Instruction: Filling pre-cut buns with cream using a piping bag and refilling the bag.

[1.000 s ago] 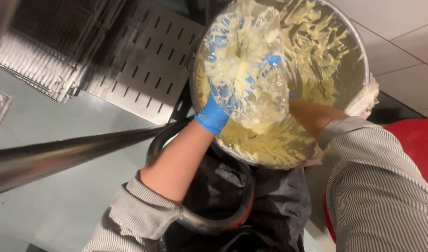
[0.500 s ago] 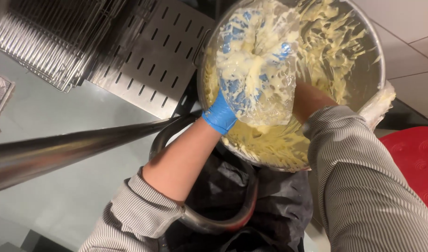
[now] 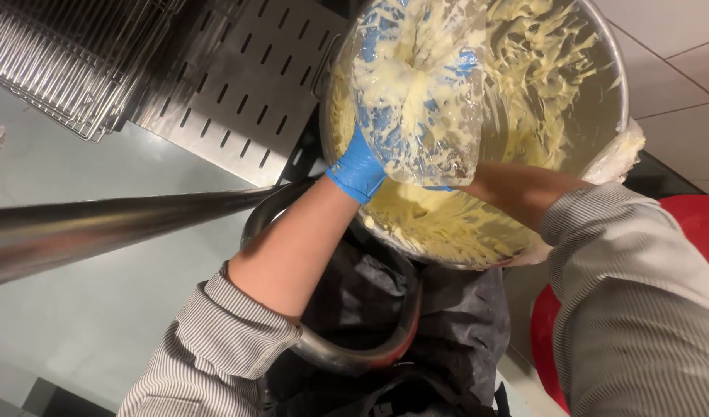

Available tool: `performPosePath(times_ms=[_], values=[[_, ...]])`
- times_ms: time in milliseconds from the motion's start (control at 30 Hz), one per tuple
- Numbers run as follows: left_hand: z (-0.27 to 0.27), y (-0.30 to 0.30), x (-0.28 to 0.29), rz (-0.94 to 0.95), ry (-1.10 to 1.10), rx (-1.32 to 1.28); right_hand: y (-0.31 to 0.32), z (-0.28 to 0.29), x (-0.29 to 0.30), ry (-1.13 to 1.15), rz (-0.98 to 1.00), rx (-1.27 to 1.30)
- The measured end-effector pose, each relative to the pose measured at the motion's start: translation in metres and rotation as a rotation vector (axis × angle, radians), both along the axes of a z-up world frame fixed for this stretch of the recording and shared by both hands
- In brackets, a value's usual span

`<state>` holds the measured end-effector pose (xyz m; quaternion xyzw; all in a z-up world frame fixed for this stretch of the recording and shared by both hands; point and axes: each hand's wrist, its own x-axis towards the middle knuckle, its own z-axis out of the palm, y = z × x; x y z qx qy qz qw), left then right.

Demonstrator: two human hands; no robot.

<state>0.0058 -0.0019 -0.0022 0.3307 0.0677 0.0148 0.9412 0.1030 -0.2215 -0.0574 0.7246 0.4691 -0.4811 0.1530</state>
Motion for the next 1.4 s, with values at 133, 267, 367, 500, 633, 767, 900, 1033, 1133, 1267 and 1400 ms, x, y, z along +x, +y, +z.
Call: performPosePath(times_ms=[133, 267, 367, 500, 633, 767, 900, 1033, 1133, 1267, 1400], values=[[0.040, 0.008, -0.007, -0.022, 0.150, 0.071, 0.007, 0.021, -0.022, 0.036, -0.010, 0.008], [0.014, 0.011, -0.010, -0.035, 0.109, 0.090, -0.037, 0.017, -0.040, 0.058, -0.036, 0.012], [-0.018, 0.010, -0.001, -0.034, 0.012, -0.008, -0.024, 0.035, -0.033, 0.048, -0.075, -0.005], [-0.005, 0.021, 0.009, 0.100, -0.110, 0.700, -0.015, 0.103, -0.030, 0.157, -0.381, -0.127], [0.009, 0.028, 0.013, 0.235, -0.140, 1.377, -0.037, 0.126, -0.010, 0.082, -0.518, 0.104], [0.002, 0.023, 0.016, 0.188, -0.126, 1.151, -0.046, 0.199, -0.001, -0.057, -0.667, 0.080], [-0.009, 0.022, 0.022, 0.251, -0.279, 1.011, -0.064, 0.255, 0.005, -0.159, -0.885, 0.223], [0.000, 0.015, 0.015, 0.204, -0.243, 1.149, -0.081, 0.309, 0.004, -0.271, -1.148, 0.389], [0.041, 0.010, 0.005, 0.104, -0.099, 1.025, -0.073, 0.362, -0.005, -0.341, -1.303, 0.432], [0.031, 0.002, 0.015, 0.074, -0.104, 1.012, -0.075, 0.403, -0.001, -0.378, -1.360, 0.492], [0.056, -0.009, 0.013, 0.058, -0.308, 0.742, -0.070, 0.434, -0.006, -0.321, -1.409, 0.634]])
